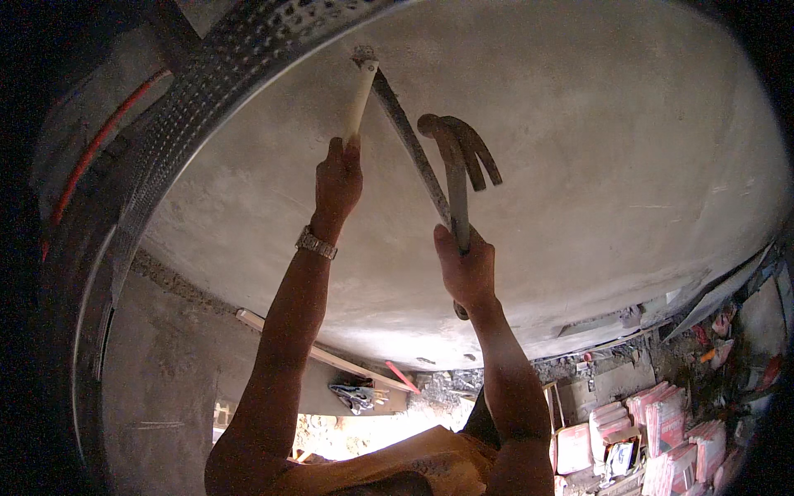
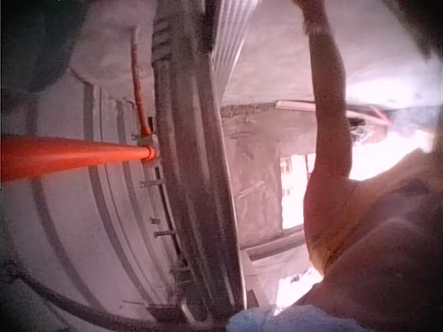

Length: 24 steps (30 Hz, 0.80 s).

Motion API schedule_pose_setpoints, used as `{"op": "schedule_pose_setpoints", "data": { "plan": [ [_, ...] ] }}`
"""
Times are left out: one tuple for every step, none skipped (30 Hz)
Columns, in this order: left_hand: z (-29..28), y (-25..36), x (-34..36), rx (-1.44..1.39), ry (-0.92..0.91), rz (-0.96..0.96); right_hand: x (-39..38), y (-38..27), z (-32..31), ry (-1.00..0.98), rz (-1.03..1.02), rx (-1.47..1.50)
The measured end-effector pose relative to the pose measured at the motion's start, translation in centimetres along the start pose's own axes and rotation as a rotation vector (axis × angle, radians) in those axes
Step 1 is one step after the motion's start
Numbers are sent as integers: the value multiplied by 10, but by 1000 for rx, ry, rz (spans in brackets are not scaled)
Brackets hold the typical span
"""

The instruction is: The person uses a hammer and a white plastic block to secure a perforated metal trim strip to a curved ceiling surface. They repeatedly tap the trim along its length to ensure it is firmly attached to the ceiling structure.

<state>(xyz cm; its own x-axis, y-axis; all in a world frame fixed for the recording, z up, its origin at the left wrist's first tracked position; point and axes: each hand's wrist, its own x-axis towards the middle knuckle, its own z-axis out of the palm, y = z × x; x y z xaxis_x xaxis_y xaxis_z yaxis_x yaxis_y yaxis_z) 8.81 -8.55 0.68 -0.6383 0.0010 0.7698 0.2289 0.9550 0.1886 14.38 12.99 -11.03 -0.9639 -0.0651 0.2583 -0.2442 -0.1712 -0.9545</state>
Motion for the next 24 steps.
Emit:
{"op": "schedule_pose_setpoints", "data": {
  "plan": [
    [2,-8,5,52,42,69,1,-3,3,7,-3,13],
    [5,-12,6,86,71,132,1,-5,4,18,-5,20],
    [8,-16,7,119,101,195,1,-6,5,29,-8,26],
    [11,-20,6,121,118,238,2,-8,6,37,-8,48],
    [13,-22,6,128,137,283,3,-10,8,42,-9,73],
    [14,-26,6,136,156,327,4,-13,10,46,-10,98],
    [18,-39,1,174,203,386,4,-17,13,56,-44,114],
    [24,-55,-3,199,231,409,5,-23,16,64,-83,133],
    [28,-67,-5,216,236,412,6,-29,21,74,-120,153],
    [29,-80,-10,235,226,394,11,-25,33,136,-226,261],
    [33,-87,-8,214,197,340,24,-15,47,209,-343,366],
    [35,-97,-9,201,168,282,34,-10,61,202,-394,473],
    [35,-107,-8,194,140,225,45,-7,76,190,-446,583],
    [38,-46,8,84,71,138,65,0,70,139,-458,638],
    [29,-26,13,41,-40,20,81,0,71,113,-439,538],
    [18,-7,18,15,-147,-102,97,-2,72,84,-422,440],
    [18,9,17,-40,-102,-81,116,-2,69,112,-381,142],
    [11,-7,11,58,41,183,113,-11,73,100,-310,8],
    [11,-19,8,50,-20,49,107,-19,78,75,-240,-131],
    [4,-15,6,36,-77,-97,91,-44,68,18,-157,-162],
    [5,-1,9,5,-131,-228,81,-57,56,-21,-76,-205],
    [8,-36,1,120,1,74,75,-57,62,63,-215,-78],
    [11,-46,-1,55,51,149,78,-46,67,155,-361,40],
    [18,-46,1,-29,75,181,87,-31,71,247,-492,68]
  ]
}}
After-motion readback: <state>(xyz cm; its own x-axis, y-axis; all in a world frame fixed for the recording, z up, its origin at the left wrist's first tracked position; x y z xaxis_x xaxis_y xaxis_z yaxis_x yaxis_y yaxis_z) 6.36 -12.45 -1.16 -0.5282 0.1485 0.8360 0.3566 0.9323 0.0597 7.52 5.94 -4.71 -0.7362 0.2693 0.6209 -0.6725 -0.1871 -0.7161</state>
